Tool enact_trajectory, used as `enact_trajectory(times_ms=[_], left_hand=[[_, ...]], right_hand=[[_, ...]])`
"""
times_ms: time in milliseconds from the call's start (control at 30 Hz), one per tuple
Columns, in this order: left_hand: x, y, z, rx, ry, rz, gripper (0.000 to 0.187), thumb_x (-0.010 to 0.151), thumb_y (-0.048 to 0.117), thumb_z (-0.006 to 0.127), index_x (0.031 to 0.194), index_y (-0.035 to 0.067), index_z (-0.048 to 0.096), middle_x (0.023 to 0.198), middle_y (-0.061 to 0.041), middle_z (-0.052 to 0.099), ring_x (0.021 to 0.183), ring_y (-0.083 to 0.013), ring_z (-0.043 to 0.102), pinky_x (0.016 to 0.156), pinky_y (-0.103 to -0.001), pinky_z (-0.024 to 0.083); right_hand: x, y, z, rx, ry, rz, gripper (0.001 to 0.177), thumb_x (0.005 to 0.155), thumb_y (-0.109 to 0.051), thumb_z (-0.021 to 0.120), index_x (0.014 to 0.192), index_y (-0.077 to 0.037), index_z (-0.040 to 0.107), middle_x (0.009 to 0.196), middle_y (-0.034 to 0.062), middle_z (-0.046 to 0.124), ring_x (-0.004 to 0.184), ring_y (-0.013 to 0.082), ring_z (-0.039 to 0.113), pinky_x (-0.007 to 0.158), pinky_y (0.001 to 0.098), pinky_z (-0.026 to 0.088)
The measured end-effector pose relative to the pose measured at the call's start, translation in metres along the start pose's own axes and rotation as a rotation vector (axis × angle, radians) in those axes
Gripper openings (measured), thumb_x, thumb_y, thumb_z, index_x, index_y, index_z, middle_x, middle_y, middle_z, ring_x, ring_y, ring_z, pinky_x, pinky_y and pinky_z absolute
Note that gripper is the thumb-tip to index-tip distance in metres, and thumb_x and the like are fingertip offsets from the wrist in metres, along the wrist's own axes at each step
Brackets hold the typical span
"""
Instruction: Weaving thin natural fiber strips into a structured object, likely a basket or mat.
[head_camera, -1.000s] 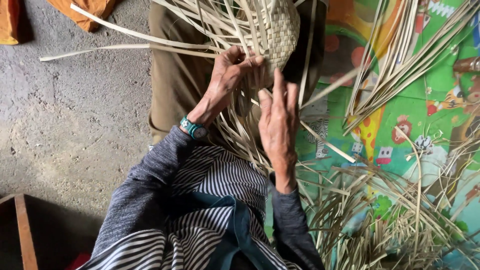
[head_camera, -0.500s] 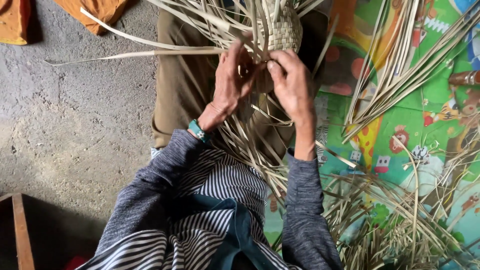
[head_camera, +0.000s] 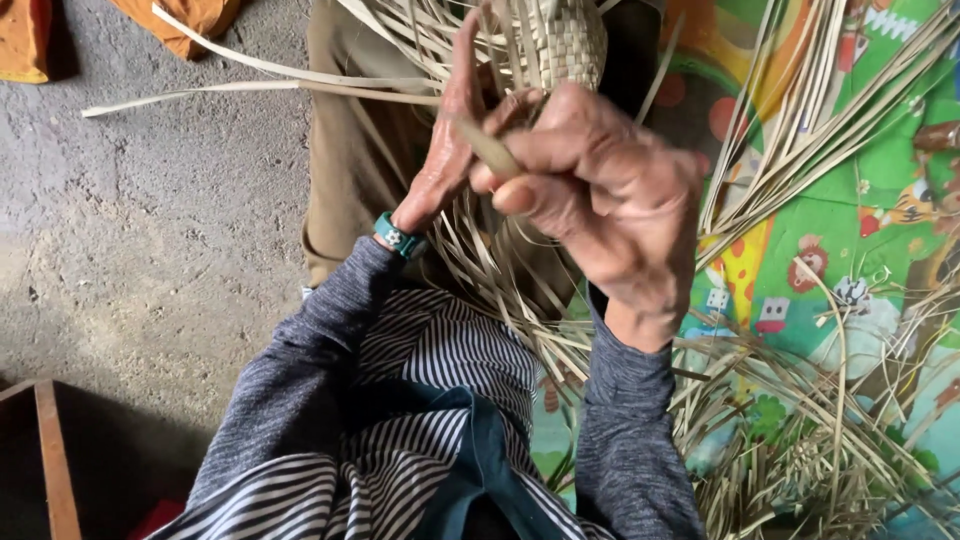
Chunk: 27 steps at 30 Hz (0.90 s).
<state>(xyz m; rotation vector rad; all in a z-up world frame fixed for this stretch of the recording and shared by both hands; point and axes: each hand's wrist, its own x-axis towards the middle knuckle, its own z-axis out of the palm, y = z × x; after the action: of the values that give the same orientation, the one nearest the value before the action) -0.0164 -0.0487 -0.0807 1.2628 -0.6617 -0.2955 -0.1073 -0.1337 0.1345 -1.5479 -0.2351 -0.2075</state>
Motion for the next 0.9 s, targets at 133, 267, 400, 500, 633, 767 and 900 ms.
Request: enact_trajectory(times_ms=[133,267,400,500,633,767,900], left_hand=[[0.002,0.069,-0.006,0.388,0.014,-0.017,0.054,0.093,0.037,0.069,0.102,-0.016,0.063,0.149,-0.010,0.006,0.089,-0.0173,0.064,0.083,-0.030,0.058],[-0.027,0.119,-0.025,0.672,-0.269,0.145,0.022,0.086,0.000,0.064,0.087,-0.002,0.043,0.078,-0.013,0.049,0.054,-0.0183,0.045,0.042,-0.027,0.048],[-0.012,0.153,-0.013,0.492,-0.441,0.118,0.023,0.089,0.010,0.059,0.108,-0.001,0.051,0.112,-0.012,0.051,0.086,-0.0222,0.061,0.076,-0.030,0.058],[0.011,0.131,-0.011,0.757,-0.238,0.262,0.022,0.096,0.016,0.053,0.107,-0.002,0.047,0.105,-0.011,0.045,0.078,-0.0215,0.051,0.067,-0.032,0.048],[0.017,0.065,-0.010,0.949,-0.265,0.161,0.026,0.095,0.015,0.052,0.073,0.002,0.056,0.062,-0.001,0.040,0.046,-0.0101,0.035,0.036,-0.024,0.036],[0.010,0.069,-0.010,0.801,-0.257,0.184,0.011,0.090,0.004,0.052,0.080,0.001,0.054,0.070,-0.007,0.051,0.054,-0.0140,0.044,0.050,-0.027,0.044],[0.005,0.068,-0.015,0.604,-0.203,0.102,0.017,0.091,0.010,0.058,0.079,-0.002,0.061,0.061,-0.006,0.054,0.046,-0.0118,0.046,0.045,-0.023,0.042]], right_hand=[[0.020,0.027,-0.007,-0.649,0.303,-0.033,0.018,0.095,-0.002,0.051,0.111,0.001,0.059,0.094,0.0074,0.051,0.082,0.0168,0.048,0.075,0.0287,0.042],[-0.013,0.101,-0.035,-0.721,0.345,0.095,0.010,0.091,-0.007,0.058,0.094,-0.003,0.066,0.080,0.0031,0.038,0.071,0.0144,0.036,0.064,0.0255,0.034],[-0.022,0.102,-0.032,-0.735,0.413,0.128,0.012,0.088,-0.004,0.057,0.095,-0.001,0.066,0.082,0.0038,0.040,0.071,0.0143,0.039,0.063,0.0256,0.035],[-0.020,0.103,-0.032,-0.743,0.409,0.114,0.009,0.087,-0.003,0.060,0.094,-0.002,0.067,0.081,0.0027,0.038,0.073,0.0141,0.038,0.065,0.0252,0.035],[-0.023,0.112,-0.028,-0.725,0.382,0.109,0.014,0.086,0.006,0.061,0.095,-0.004,0.066,0.083,0.0016,0.037,0.073,0.0129,0.038,0.064,0.0229,0.037],[-0.025,0.117,-0.028,-0.745,0.395,0.104,0.009,0.086,0.002,0.064,0.092,-0.003,0.067,0.082,0.0011,0.037,0.073,0.0127,0.037,0.063,0.0229,0.035],[-0.026,0.110,-0.025,-0.726,0.386,0.103,0.014,0.085,0.003,0.064,0.097,-0.003,0.066,0.083,0.0020,0.041,0.072,0.0128,0.040,0.063,0.0234,0.038]])
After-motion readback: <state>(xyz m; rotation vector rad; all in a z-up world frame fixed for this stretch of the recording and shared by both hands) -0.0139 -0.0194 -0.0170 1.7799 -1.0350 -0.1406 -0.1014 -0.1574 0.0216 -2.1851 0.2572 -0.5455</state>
